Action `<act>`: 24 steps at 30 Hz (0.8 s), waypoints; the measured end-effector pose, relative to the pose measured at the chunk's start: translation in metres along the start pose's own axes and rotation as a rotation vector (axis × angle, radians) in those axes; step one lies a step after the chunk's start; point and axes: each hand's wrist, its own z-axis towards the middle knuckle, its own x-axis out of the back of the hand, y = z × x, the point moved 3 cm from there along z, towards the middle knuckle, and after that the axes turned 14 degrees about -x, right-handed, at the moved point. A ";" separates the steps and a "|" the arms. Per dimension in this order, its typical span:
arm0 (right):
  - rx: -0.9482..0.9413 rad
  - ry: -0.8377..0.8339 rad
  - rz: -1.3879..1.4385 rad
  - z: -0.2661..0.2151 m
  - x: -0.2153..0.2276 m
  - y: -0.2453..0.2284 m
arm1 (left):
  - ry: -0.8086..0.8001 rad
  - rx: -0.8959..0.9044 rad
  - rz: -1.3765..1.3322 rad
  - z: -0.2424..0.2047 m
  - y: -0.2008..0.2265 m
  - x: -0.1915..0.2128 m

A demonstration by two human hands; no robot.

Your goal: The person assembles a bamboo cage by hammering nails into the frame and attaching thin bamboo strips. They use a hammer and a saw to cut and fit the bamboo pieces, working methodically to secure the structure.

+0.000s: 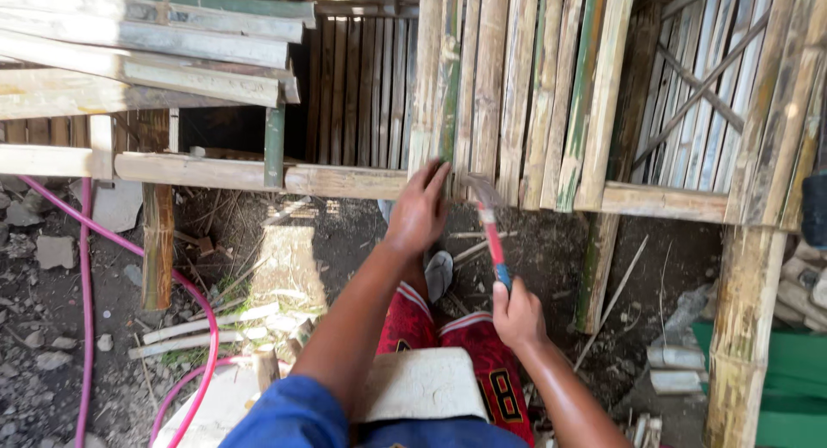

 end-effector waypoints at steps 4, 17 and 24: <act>-0.134 -0.069 0.367 0.011 -0.002 0.004 | 0.093 0.154 -0.052 -0.027 0.006 0.006; -0.251 0.343 -0.397 0.113 -0.023 -0.029 | 0.233 0.324 -0.263 -0.036 -0.050 0.089; -0.100 0.384 -0.934 0.184 -0.024 -0.157 | 0.587 0.637 -0.452 -0.062 -0.165 0.206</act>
